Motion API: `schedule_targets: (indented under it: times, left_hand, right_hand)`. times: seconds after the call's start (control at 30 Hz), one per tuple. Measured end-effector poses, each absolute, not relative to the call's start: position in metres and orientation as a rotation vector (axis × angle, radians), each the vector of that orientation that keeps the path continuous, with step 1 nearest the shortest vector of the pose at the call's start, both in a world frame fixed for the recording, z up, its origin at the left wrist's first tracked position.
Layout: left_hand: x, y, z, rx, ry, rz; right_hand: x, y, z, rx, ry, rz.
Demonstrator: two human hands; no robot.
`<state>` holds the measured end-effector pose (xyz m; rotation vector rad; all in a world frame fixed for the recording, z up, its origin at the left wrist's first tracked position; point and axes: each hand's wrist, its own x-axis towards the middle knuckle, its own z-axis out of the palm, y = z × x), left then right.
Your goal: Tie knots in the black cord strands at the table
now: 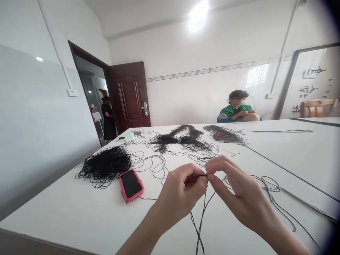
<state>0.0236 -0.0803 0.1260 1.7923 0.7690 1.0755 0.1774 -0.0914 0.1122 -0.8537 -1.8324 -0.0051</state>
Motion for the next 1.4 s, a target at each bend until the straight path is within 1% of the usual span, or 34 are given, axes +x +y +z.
schedule_targets:
  times: [0.17, 0.27, 0.37, 0.47, 0.6, 0.7, 0.9, 1.03, 1.2, 1.4]
  left_hand:
    - [0.033, -0.067, 0.148, 1.868, 0.68, 1.233]
    - [0.032, -0.054, 0.156, 1.838, 0.678, 1.269]
    - [0.03, -0.043, 0.158, 1.799, 0.688, 1.329]
    - [0.03, -0.038, 0.157, 1.724, 0.73, 1.432]
    - [0.032, -0.039, 0.156, 1.608, 0.761, 1.524]
    - [0.036, -0.04, 0.155, 1.611, 0.732, 1.509]
    - [0.04, -0.037, 0.147, 1.694, 0.772, 1.501]
    - [0.037, -0.034, 0.146, 1.746, 0.847, 1.493]
    - [0.035, -0.038, 0.148, 1.818, 0.961, 1.596]
    - [0.035, -0.04, 0.146, 1.766, 0.935, 1.536]
  right_hand:
    - [0.18, -0.073, 0.129, -0.784, -1.673, -0.042]
    - [0.176, -0.061, 0.139, -0.721, -1.615, -0.053]
    - [0.17, -0.055, 0.145, -0.81, -1.581, -0.123]
    - [0.163, -0.061, 0.146, -0.924, -1.506, -0.292]
    - [0.157, -0.072, 0.144, -0.996, -1.686, -0.386]
    - [0.153, -0.072, 0.142, -1.068, -1.753, -0.363]
    - [0.145, -0.058, 0.135, -1.054, -1.732, -0.243]
    - [0.142, -0.06, 0.135, -1.046, -1.719, -0.263]
    - [0.144, -0.063, 0.136, -1.044, -1.752, -0.25]
    - [0.141, -0.059, 0.134, -1.014, -1.763, -0.186]
